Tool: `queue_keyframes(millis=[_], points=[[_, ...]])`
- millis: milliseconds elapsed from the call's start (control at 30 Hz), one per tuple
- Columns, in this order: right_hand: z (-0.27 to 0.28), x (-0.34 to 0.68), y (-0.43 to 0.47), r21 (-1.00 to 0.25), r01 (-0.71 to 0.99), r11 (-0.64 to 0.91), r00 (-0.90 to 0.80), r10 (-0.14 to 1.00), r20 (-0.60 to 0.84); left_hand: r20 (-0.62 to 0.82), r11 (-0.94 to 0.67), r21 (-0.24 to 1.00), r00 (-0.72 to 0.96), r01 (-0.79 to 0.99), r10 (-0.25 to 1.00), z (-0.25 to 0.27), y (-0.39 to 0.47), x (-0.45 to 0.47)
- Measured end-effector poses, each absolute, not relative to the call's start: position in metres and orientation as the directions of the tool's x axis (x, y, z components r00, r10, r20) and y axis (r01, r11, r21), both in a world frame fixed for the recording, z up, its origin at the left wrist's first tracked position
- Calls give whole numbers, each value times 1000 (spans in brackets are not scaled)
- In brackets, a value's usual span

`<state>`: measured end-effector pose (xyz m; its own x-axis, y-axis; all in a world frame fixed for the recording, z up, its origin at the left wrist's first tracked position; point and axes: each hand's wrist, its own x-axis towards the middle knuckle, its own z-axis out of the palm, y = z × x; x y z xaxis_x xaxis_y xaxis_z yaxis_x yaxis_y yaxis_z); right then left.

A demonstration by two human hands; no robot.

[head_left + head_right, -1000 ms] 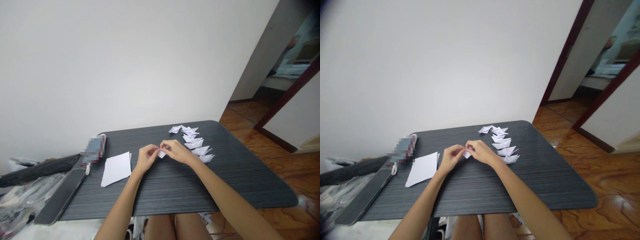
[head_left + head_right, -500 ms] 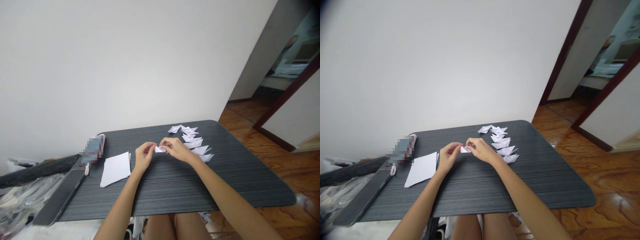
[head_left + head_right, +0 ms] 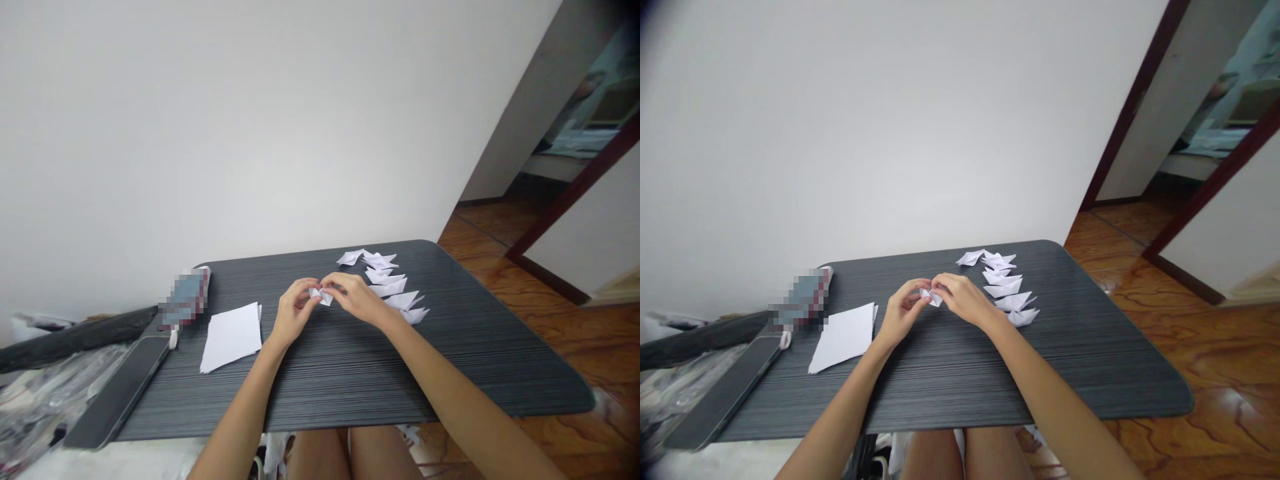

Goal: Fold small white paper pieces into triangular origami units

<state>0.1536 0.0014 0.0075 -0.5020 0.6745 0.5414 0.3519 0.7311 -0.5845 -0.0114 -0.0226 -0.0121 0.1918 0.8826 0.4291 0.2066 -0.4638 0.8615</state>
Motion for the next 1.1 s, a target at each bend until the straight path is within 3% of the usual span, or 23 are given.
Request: queue_keyframes(millis=[467, 733, 1100], points=[[10, 156, 1, -552, 332, 765, -501, 639, 583, 382, -422, 868, 192, 261, 904, -8, -26, -12], [8, 152, -3, -458, 346, 819, -564, 571, 596, 380, -480, 761, 298, 438, 875, -13, -25, -15], [2, 150, -1, -409, 326, 852, -490, 522, 698, 393, -452, 769, 224, 452, 892, -8, -26, -16]])
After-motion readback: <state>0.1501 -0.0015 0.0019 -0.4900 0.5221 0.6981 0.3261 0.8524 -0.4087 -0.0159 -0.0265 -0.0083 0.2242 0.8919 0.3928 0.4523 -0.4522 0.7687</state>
